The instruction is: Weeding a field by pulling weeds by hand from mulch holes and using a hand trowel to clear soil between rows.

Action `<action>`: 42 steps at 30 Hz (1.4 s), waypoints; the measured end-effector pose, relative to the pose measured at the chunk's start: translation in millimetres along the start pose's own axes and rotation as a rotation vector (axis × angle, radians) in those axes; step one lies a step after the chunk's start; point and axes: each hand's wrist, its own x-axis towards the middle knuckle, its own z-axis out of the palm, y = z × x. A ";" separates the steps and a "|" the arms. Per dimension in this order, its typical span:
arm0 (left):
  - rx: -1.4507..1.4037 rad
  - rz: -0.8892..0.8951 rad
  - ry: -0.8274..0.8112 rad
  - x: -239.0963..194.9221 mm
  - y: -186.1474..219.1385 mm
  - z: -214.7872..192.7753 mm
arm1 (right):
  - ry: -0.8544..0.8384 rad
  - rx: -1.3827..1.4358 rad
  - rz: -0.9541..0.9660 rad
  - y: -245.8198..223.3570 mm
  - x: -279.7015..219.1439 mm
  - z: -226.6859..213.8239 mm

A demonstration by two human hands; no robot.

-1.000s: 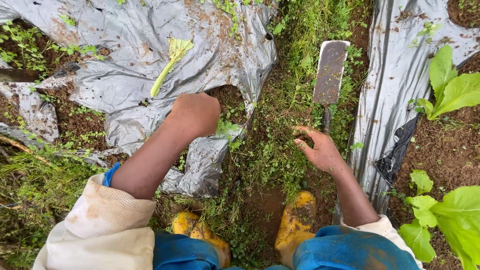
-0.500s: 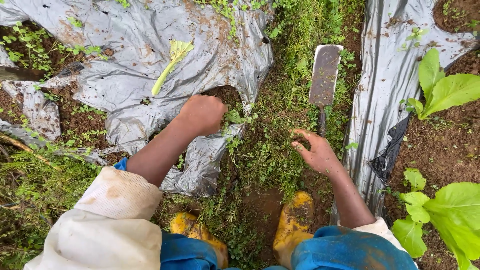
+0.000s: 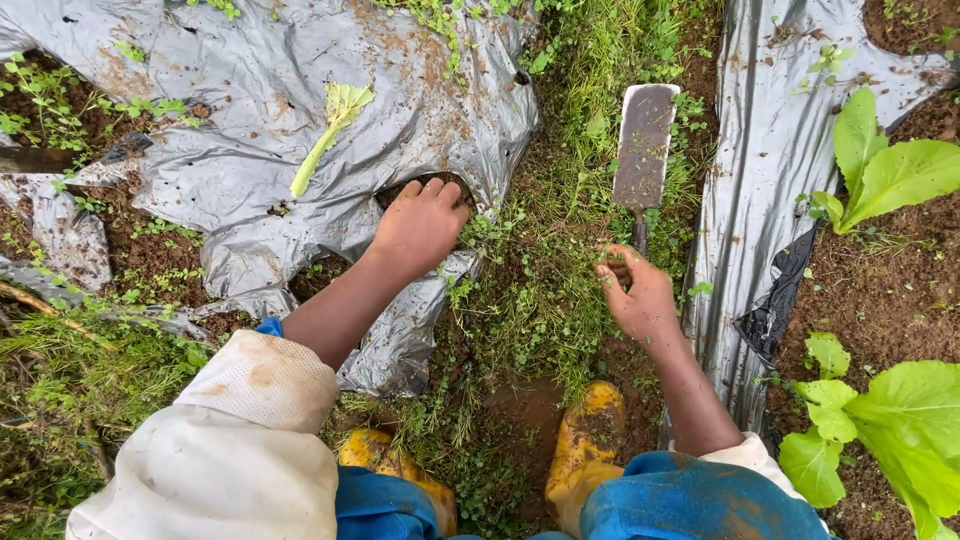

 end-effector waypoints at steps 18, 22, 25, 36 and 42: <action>-0.739 0.204 -0.175 -27.3 21.9 -161.4 | 0.084 -0.213 0.469 46.4 35.3 -0.8; -0.459 -0.053 0.190 -28.9 -26.5 -143.9 | 0.193 0.535 0.370 50.3 29.6 -0.3; -0.331 -0.223 0.304 -23.5 -68.7 -117.6 | 0.215 0.722 0.170 33.3 33.1 0.1; -0.379 -0.349 0.302 -24.7 -120.6 -74.0 | -0.094 0.866 0.028 -34.4 90.0 27.3; -0.409 -0.256 0.458 0.3 -120.2 -74.6 | -0.237 1.356 0.200 8.6 118.1 47.1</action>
